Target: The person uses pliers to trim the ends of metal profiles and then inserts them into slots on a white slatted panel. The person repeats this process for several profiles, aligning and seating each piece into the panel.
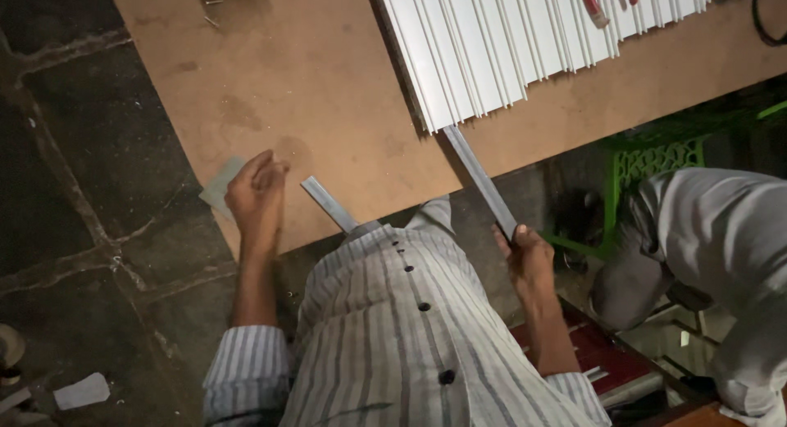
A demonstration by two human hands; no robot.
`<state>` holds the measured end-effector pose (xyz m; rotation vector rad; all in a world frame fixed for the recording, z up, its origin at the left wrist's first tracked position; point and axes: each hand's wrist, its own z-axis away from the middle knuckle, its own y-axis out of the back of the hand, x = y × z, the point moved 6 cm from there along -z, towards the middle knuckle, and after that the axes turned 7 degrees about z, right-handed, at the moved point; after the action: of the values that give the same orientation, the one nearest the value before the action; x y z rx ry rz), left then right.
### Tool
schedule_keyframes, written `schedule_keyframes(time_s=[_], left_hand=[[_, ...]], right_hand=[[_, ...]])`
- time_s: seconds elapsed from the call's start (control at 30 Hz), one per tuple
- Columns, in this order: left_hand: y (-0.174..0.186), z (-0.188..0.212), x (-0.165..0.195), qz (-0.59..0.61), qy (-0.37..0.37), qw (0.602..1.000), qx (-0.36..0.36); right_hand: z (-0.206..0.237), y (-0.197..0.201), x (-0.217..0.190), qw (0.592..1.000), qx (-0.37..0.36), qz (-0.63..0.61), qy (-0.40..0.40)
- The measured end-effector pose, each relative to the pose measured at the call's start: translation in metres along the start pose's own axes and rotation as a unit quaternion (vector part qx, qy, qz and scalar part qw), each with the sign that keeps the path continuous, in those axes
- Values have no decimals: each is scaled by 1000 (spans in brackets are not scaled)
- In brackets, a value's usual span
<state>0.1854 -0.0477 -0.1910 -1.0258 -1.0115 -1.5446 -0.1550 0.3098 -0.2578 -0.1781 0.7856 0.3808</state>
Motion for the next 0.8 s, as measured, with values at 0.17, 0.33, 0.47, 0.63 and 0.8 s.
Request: schedule_keyframes(time_s=[0.17, 0.33, 0.47, 0.63, 0.8], left_hand=[[10, 2, -5, -6, 0, 1000, -8], [5, -8, -3, -34, -31, 999, -4], [0, -15, -1, -48, -43, 998, -21], [4, -18, -1, -59, -72, 995, -28], [9, -15, -6, -148, -52, 987, -23]], right_hand=[[7, -8, 12, 1000, 19, -9, -2], [6, -24, 18, 996, 10, -88, -7], [5, -27, 25, 991, 26, -120, -44], [11, -28, 38, 984, 13, -163, -69], [14, -29, 41, 984, 2, -168, -58]])
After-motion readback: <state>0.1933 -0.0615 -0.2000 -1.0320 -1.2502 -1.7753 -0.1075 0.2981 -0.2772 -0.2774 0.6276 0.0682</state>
